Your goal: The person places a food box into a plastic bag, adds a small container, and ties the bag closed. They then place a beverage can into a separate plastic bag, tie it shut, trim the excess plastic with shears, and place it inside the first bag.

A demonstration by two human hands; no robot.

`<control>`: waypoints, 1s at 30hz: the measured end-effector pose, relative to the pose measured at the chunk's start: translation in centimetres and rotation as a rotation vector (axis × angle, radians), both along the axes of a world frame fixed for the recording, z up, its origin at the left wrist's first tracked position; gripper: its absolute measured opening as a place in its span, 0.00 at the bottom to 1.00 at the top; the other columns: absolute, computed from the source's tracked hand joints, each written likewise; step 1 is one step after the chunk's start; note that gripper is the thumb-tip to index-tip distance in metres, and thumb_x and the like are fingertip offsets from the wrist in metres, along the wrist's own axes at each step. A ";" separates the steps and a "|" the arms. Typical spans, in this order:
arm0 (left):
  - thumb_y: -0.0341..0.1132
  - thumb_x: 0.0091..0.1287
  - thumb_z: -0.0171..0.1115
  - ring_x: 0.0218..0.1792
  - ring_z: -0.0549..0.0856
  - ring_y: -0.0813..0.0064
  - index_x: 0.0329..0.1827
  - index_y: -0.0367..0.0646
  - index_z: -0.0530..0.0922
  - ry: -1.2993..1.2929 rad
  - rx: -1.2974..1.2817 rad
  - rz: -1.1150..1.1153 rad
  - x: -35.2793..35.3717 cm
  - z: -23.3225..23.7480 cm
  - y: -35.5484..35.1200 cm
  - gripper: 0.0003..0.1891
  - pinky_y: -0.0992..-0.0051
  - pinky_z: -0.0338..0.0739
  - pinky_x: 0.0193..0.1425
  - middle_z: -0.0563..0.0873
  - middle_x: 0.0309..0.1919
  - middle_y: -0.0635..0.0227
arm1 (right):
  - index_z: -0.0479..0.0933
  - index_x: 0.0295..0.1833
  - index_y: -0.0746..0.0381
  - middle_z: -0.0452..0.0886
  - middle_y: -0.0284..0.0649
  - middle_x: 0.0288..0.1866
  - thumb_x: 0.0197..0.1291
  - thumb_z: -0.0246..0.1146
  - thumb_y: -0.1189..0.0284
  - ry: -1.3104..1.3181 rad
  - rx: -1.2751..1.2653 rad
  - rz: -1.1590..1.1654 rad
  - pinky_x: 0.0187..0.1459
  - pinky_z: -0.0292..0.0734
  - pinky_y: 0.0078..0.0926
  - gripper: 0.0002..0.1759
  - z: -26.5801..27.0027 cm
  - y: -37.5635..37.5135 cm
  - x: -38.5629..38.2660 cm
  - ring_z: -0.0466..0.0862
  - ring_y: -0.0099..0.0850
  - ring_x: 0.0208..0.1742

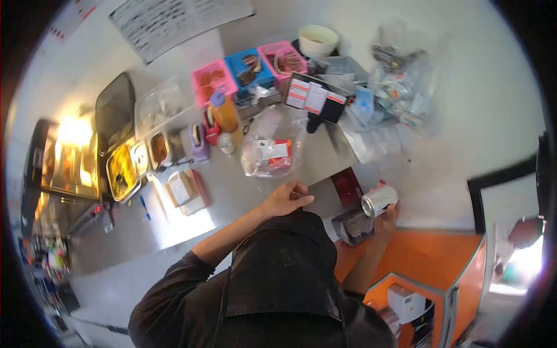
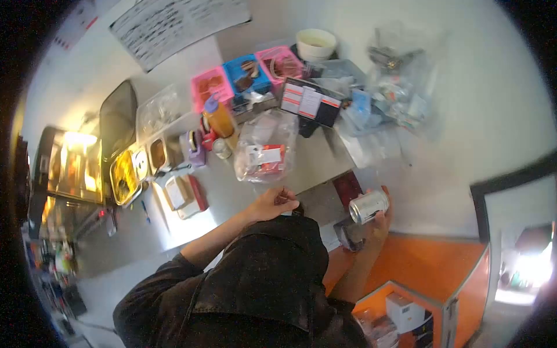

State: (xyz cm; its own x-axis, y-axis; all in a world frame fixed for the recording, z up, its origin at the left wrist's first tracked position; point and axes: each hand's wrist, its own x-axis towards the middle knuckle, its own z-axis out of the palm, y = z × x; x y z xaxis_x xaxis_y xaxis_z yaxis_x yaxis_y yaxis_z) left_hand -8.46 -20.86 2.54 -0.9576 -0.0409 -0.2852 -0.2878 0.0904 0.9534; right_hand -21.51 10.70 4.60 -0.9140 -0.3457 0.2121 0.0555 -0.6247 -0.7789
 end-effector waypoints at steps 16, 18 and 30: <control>0.38 0.65 0.76 0.42 0.90 0.68 0.55 0.32 0.78 0.022 -0.091 0.150 7.5 -4.8 -3.4 0.23 0.68 0.86 0.48 0.88 0.43 0.57 | 0.63 0.62 0.61 0.84 0.44 0.46 0.50 0.84 0.78 0.092 0.910 -0.377 0.40 0.78 0.20 0.41 -7.0 -4.9 -4.6 0.82 0.26 0.43; 0.36 0.65 0.76 0.42 0.90 0.67 0.56 0.32 0.78 0.037 -0.086 0.162 8.5 -5.9 -4.0 0.23 0.69 0.86 0.48 0.88 0.45 0.57 | 0.63 0.62 0.62 0.84 0.43 0.45 0.51 0.83 0.78 0.069 0.897 -0.326 0.39 0.77 0.19 0.40 -7.4 -5.9 -5.1 0.82 0.25 0.42; 0.36 0.61 0.74 0.37 0.90 0.60 0.55 0.36 0.83 -0.197 -0.473 0.557 8.8 -11.2 -14.9 0.21 0.61 0.84 0.46 0.90 0.35 0.54 | 0.67 0.60 0.64 0.79 0.53 0.56 0.44 0.86 0.66 0.436 1.226 -0.235 0.63 0.75 0.42 0.43 -15.5 -15.9 -11.2 0.82 0.48 0.63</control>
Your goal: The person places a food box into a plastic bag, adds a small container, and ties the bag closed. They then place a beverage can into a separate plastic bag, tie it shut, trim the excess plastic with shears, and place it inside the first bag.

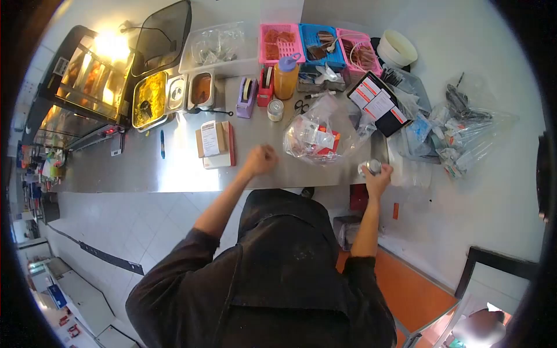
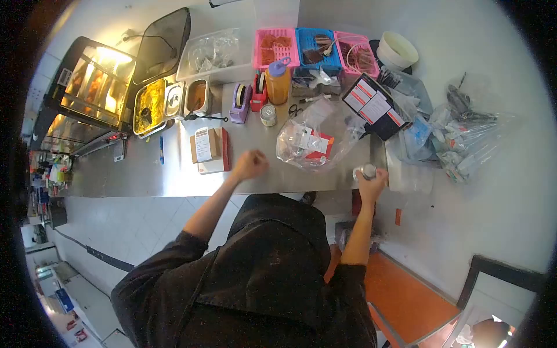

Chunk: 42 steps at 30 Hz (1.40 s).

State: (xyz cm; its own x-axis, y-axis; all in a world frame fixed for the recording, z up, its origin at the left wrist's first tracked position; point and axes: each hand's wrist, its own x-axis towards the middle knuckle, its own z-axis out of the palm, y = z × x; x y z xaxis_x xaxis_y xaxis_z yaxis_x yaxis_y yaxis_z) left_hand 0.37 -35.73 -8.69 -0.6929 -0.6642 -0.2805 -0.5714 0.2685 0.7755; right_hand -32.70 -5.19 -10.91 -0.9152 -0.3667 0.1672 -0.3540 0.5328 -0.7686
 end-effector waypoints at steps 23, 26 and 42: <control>0.49 0.57 0.82 0.39 0.88 0.68 0.61 0.36 0.80 0.146 -0.199 -0.422 -0.6 20.8 -8.1 0.34 0.69 0.82 0.49 0.90 0.42 0.59 | 0.74 0.63 0.65 0.85 0.41 0.56 0.63 0.75 0.73 -0.681 -0.268 0.610 0.49 0.82 0.23 0.26 15.4 -3.6 14.7 0.85 0.25 0.52; 0.52 0.57 0.83 0.44 0.86 0.75 0.62 0.32 0.78 0.377 0.043 -0.447 0.7 21.9 -5.9 0.39 0.70 0.82 0.52 0.88 0.46 0.65 | 0.71 0.68 0.64 0.82 0.43 0.61 0.59 0.78 0.74 -0.660 -0.373 0.709 0.47 0.82 0.21 0.33 18.9 -6.7 16.8 0.84 0.25 0.53; 0.46 0.58 0.79 0.46 0.86 0.52 0.59 0.39 0.81 0.079 -0.348 -0.119 5.9 13.3 4.6 0.30 0.59 0.82 0.52 0.83 0.43 0.53 | 0.69 0.75 0.68 0.79 0.54 0.67 0.61 0.76 0.59 -0.327 0.373 1.051 0.62 0.79 0.43 0.42 13.6 -6.8 20.5 0.82 0.49 0.65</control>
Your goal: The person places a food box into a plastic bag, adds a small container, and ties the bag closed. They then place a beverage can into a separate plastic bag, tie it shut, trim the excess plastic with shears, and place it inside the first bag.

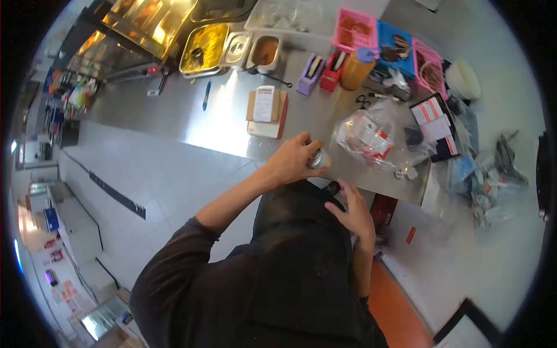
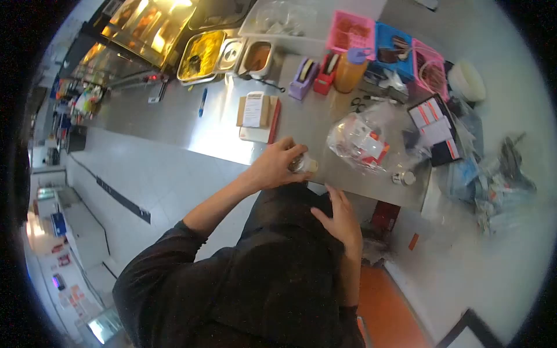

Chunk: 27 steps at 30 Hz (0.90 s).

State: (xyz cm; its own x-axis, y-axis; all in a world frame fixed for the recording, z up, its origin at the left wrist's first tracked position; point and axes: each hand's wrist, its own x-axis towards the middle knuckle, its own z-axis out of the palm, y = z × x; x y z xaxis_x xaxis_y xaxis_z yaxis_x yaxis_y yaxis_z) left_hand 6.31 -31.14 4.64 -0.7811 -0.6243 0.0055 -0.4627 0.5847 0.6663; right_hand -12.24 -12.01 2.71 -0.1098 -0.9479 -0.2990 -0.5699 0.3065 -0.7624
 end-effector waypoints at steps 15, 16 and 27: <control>0.40 0.54 0.79 0.55 0.81 0.54 0.69 0.45 0.75 0.046 -0.068 0.253 -1.8 -14.3 -1.2 0.37 0.58 0.82 0.57 0.77 0.56 0.55 | 0.73 0.69 0.69 0.83 0.54 0.62 0.65 0.73 0.64 0.096 0.462 -0.096 0.54 0.83 0.35 0.32 -7.6 9.3 -2.7 0.87 0.40 0.57; 0.39 0.54 0.79 0.55 0.80 0.54 0.69 0.45 0.75 0.071 -0.087 0.262 -1.6 -13.8 -1.3 0.37 0.58 0.82 0.57 0.77 0.56 0.56 | 0.73 0.69 0.68 0.83 0.53 0.62 0.66 0.73 0.64 0.083 0.458 -0.113 0.54 0.82 0.35 0.32 -7.8 9.1 -2.8 0.87 0.39 0.56; 0.36 0.55 0.78 0.54 0.81 0.52 0.65 0.45 0.76 0.175 0.051 0.332 -1.1 -15.0 -1.0 0.32 0.59 0.83 0.57 0.77 0.57 0.56 | 0.73 0.70 0.64 0.83 0.49 0.61 0.70 0.69 0.66 0.023 0.505 -0.164 0.57 0.82 0.36 0.28 -9.1 9.2 -3.2 0.85 0.36 0.55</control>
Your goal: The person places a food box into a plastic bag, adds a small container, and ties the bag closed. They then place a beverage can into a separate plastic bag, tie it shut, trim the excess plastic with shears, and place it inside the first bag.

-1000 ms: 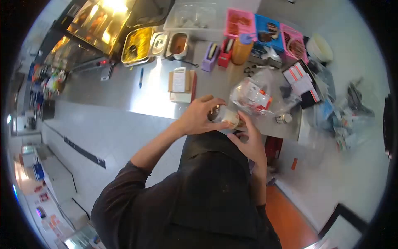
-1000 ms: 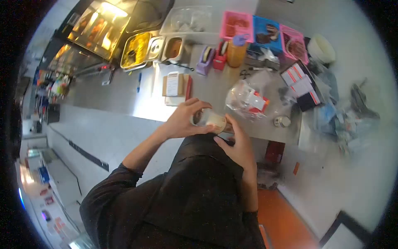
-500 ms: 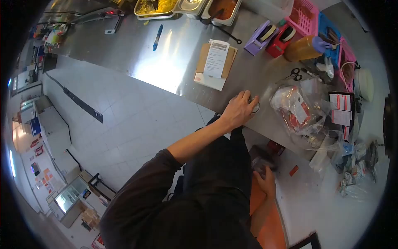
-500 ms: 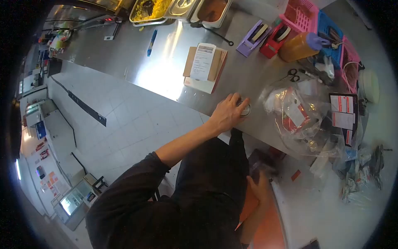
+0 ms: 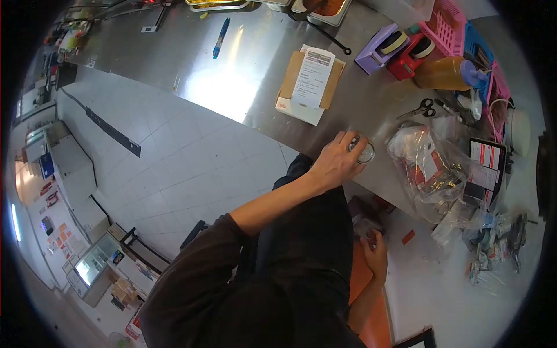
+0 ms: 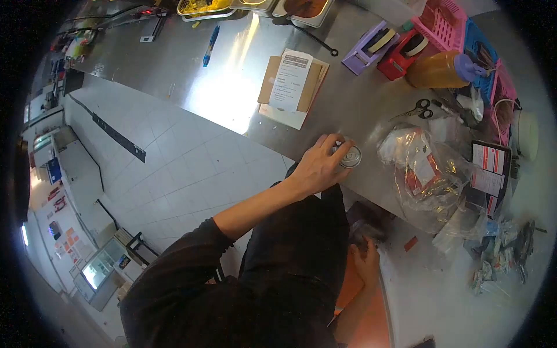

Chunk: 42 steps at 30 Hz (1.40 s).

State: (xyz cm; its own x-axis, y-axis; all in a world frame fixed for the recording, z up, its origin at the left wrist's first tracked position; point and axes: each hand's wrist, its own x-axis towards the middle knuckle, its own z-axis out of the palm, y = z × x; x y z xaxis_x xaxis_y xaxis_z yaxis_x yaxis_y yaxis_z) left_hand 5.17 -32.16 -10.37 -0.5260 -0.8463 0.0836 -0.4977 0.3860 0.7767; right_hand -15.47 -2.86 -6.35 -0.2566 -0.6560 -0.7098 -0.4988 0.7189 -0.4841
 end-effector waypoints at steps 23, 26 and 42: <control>0.36 0.56 0.78 0.64 0.78 0.46 0.72 0.40 0.72 -0.051 -0.145 0.186 -6.0 -2.3 -10.0 0.39 0.54 0.73 0.69 0.80 0.61 0.48 | 0.80 0.60 0.70 0.88 0.53 0.51 0.74 0.63 0.64 0.074 -0.004 -0.258 0.53 0.80 0.36 0.20 -12.7 13.9 -1.6 0.88 0.39 0.51; 0.37 0.61 0.77 0.65 0.76 0.44 0.74 0.37 0.69 -0.129 -0.390 0.181 -7.2 1.8 -9.7 0.39 0.53 0.72 0.71 0.77 0.64 0.43 | 0.83 0.52 0.71 0.88 0.55 0.50 0.75 0.60 0.61 0.087 0.169 -0.361 0.52 0.79 0.43 0.21 -16.1 18.0 0.2 0.88 0.45 0.50; 0.56 0.67 0.73 0.61 0.86 0.51 0.69 0.33 0.76 -0.631 0.822 -0.172 4.4 -0.7 8.1 0.38 0.60 0.82 0.61 0.87 0.56 0.44 | 0.76 0.60 0.72 0.86 0.49 0.52 0.53 0.82 0.62 0.285 -0.864 -0.862 0.55 0.83 0.38 0.36 -7.0 -6.3 -19.8 0.87 0.46 0.52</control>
State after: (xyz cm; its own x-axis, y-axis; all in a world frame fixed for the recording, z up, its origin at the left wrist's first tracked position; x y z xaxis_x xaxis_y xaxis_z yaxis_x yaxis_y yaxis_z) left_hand 9.60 -24.05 -11.09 -0.3927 -0.4277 -0.8142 -0.8920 -0.0381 0.4503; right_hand -35.29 -9.12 -13.32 -0.9068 -0.4212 0.0194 -0.1890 0.3649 -0.9117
